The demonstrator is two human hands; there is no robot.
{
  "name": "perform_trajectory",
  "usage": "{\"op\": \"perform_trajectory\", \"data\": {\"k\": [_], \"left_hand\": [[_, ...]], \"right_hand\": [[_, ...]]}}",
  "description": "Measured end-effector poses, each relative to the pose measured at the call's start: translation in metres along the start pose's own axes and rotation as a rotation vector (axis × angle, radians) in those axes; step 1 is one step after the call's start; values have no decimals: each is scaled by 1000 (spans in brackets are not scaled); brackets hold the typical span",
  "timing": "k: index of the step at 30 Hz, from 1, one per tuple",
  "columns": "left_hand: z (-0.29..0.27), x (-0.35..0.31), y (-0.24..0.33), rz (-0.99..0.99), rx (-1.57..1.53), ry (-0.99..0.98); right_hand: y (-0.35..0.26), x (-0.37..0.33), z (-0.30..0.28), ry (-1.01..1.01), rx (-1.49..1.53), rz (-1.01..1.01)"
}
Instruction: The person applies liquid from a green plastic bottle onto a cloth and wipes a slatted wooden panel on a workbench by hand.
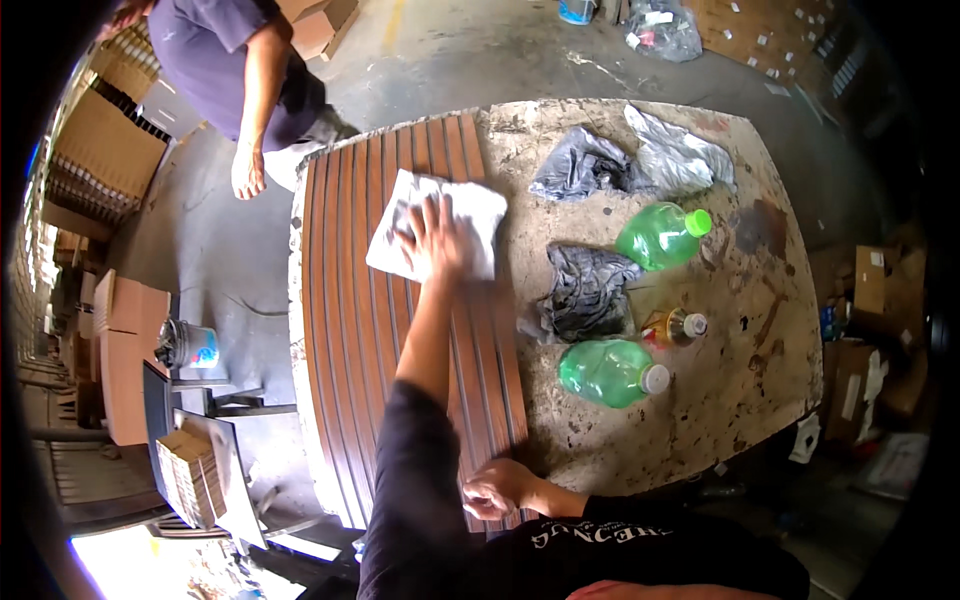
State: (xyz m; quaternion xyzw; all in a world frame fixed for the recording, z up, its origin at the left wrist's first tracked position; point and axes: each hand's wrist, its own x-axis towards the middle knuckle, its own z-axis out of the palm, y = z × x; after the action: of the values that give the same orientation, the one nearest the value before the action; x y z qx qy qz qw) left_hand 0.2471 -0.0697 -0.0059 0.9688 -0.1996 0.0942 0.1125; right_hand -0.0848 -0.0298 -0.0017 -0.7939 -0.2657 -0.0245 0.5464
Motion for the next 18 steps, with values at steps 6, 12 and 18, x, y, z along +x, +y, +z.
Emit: {"op": "perform_trajectory", "data": {"k": [6, 12, 18], "left_hand": [[-21, -91, -2, 205, -25, -182], [-75, -250, 0, 160, 55, -518], [-27, -76, -5, -40, 110, -294]], "right_hand": [[5, -10, -5, -42, 76, 160], [11, -14, 2, 113, 39, 59], [6, -9, 4, 24, 31, 55]]}}
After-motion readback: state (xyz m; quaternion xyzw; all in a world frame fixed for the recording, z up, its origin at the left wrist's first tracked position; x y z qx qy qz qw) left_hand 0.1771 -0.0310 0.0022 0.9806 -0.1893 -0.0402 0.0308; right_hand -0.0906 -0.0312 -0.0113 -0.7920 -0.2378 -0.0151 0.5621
